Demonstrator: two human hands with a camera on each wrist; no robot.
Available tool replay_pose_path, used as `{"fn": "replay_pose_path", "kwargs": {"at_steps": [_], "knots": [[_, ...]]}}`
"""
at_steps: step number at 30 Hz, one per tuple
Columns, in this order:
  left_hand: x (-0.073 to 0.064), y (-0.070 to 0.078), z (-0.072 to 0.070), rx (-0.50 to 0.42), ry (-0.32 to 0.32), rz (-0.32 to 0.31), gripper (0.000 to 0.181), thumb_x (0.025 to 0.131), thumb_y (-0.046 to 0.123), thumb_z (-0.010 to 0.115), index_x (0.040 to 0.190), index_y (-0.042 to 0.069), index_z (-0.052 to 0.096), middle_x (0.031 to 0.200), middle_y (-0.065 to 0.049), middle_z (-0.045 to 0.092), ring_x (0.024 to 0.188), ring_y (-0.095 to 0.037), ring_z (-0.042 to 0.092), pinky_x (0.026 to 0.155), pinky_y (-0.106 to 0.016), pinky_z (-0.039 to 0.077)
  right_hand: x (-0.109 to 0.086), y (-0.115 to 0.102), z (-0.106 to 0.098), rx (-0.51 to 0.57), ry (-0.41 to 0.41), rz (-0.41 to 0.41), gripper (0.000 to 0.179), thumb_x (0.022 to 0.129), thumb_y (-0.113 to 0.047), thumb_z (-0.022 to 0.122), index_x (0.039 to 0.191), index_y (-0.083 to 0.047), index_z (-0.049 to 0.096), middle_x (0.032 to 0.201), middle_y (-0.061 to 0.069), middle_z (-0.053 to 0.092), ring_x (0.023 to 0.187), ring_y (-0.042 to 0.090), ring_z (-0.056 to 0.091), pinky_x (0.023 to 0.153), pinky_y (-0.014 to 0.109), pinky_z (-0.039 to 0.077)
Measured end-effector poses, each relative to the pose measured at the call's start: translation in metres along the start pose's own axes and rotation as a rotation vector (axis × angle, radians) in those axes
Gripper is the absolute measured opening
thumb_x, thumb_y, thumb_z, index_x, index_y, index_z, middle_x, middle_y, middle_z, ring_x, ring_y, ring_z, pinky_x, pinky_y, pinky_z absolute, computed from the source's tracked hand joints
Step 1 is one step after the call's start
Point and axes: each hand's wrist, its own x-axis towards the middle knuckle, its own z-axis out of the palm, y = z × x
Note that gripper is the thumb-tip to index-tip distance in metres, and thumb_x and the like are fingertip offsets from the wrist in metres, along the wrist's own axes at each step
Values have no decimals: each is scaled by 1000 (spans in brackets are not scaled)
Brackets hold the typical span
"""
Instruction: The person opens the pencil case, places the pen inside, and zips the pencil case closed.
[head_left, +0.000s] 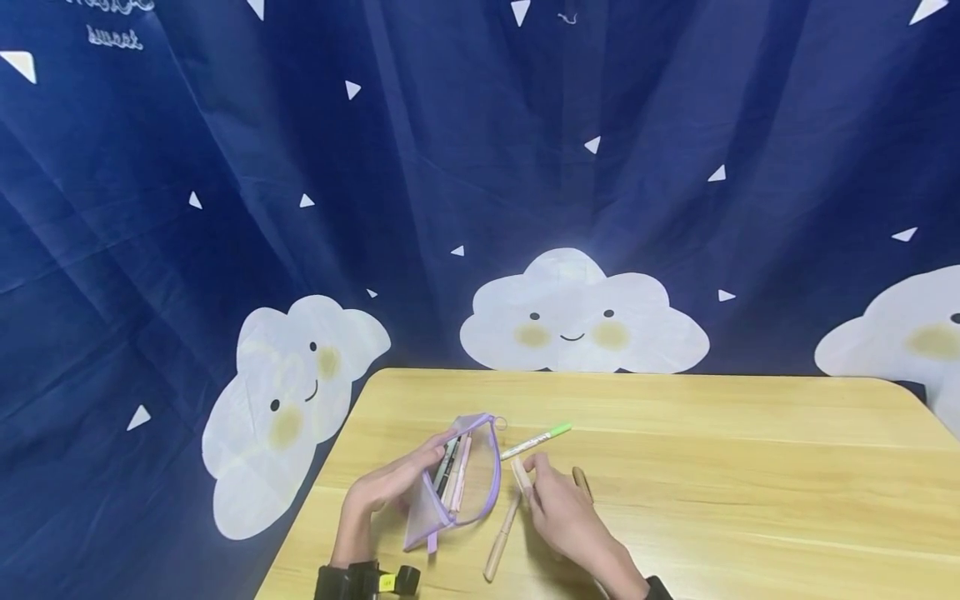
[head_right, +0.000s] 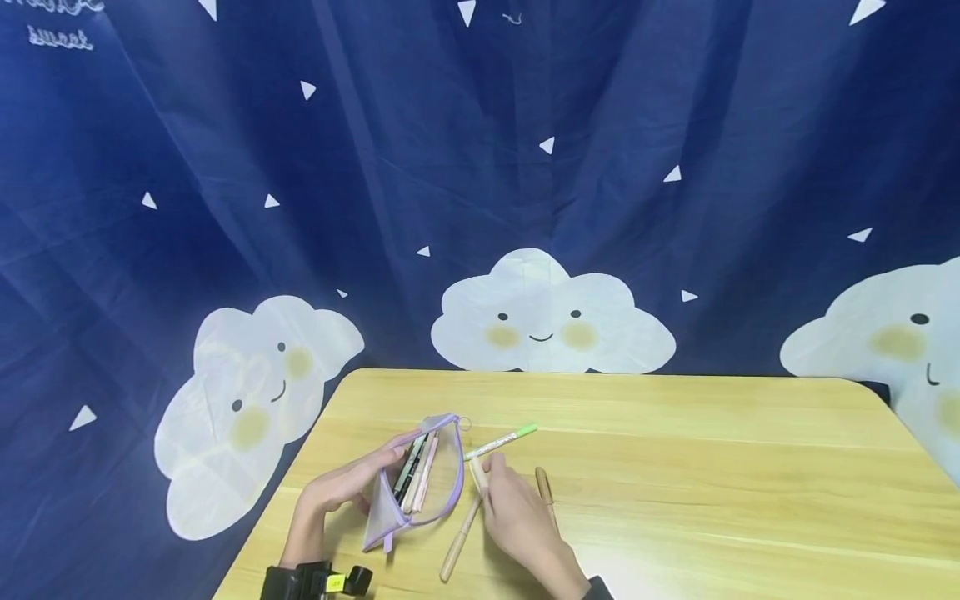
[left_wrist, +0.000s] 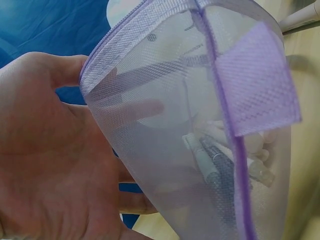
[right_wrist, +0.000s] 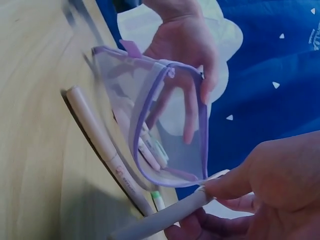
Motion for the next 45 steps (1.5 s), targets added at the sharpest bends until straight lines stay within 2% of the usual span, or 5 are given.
{"fn": "replay_pose_path", "kwargs": {"at_steps": [4, 13, 20, 34, 45], "knots": [[0, 0, 0, -37, -1, -4, 61, 113, 39, 28, 166, 13, 14, 171, -17, 5, 154, -44, 1, 117, -73, 4, 7, -1, 5, 45, 0, -3, 27, 104, -1, 53, 130, 2, 48, 70, -4, 46, 47, 1, 39, 40, 21, 42], [-1, -1, 0, -8, 7, -17, 61, 112, 41, 26, 166, 16, 14, 171, -19, 7, 153, -49, 5, 112, -80, 10, 14, 2, 13, 100, -83, 7, 27, 105, -4, 53, 130, 2, 47, 65, -4, 48, 46, 1, 39, 39, 15, 37], [0, 0, 0, -6, 0, -12, 60, 113, 38, 26, 166, 14, 14, 171, -19, 7, 153, -49, 5, 114, -77, 8, 21, -4, 10, 178, -98, 38, 36, 96, -2, 65, 130, 5, 57, 85, 8, 67, 61, 9, 58, 50, 21, 51], [-3, 0, -1, 4, 7, -12, 64, 112, 44, 27, 166, 12, 13, 170, -21, 8, 153, -49, 7, 114, -77, 9, 53, -6, 29, 429, -94, 125, 44, 87, 5, 66, 130, 15, 59, 82, 6, 59, 62, 12, 58, 50, 21, 51], [0, -1, 0, 5, -4, -6, 64, 112, 41, 25, 166, 11, 12, 170, -21, 9, 153, -48, 10, 114, -76, 11, 61, -12, 28, 575, -104, 191, 68, 85, 5, 66, 149, 9, 42, 122, 28, 64, 106, 37, 65, 85, 45, 60]]}}
